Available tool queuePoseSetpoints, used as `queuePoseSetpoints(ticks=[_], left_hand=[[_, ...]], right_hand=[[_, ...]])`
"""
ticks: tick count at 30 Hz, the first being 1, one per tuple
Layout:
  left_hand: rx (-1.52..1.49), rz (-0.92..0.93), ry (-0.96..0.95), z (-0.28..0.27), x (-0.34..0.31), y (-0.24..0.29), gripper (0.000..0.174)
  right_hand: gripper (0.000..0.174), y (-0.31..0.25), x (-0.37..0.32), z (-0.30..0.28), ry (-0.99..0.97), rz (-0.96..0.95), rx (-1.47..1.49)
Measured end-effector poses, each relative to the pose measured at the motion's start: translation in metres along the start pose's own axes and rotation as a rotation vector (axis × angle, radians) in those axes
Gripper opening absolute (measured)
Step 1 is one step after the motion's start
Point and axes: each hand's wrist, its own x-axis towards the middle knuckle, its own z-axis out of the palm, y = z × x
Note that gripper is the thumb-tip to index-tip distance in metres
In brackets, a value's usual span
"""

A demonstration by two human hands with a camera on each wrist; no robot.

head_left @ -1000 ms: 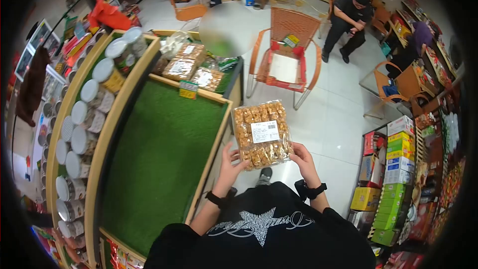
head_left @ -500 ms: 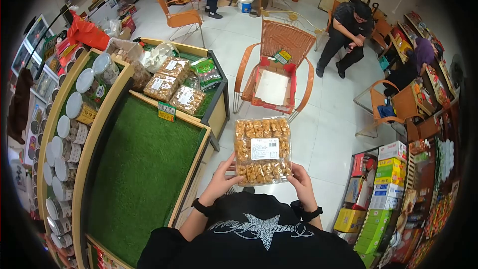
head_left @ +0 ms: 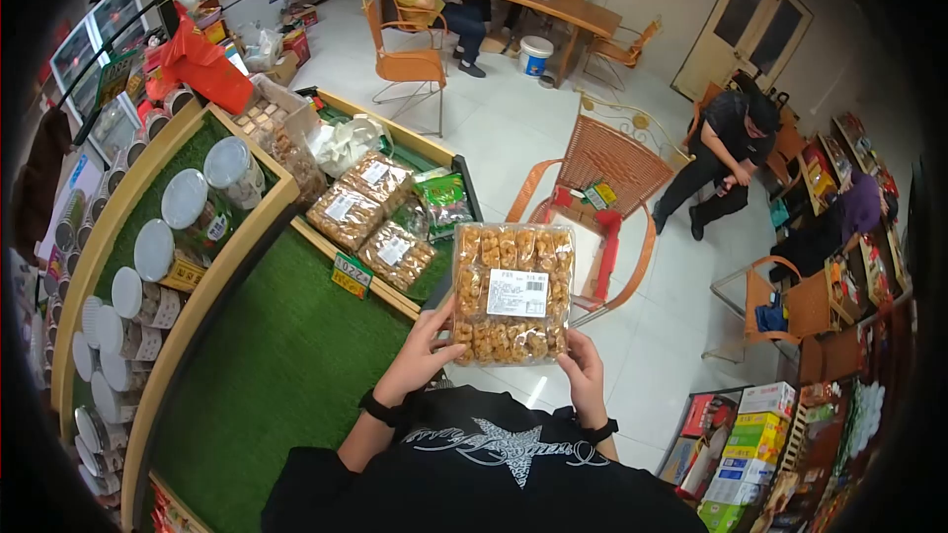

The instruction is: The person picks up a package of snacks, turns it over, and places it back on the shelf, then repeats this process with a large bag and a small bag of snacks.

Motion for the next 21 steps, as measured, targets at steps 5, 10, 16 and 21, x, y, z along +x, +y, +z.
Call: queuePoseSetpoints(ticks=[5,10,16,21], left_hand=[[-0.009,0.027,0.096,-0.030,0.020,-0.002,0.072],[0.006,-0.021,0.202,-0.039,0.020,-0.008,0.072],[-0.006,-0.160,0.254,-0.036,0.035,-0.010,0.076],[0.051,-0.194,0.367,-0.042,0.060,-0.028,0.077]], right_hand=[[0.039,-0.004,0.044,0.031,-0.020,-0.014,-0.019],[0.039,0.003,0.078,0.046,-0.115,0.056,-0.004],[0.038,0.014,0.139,0.040,-0.273,0.151,-0.014],[0.038,0.032,0.205,0.054,-0.443,0.220,-0.005]])
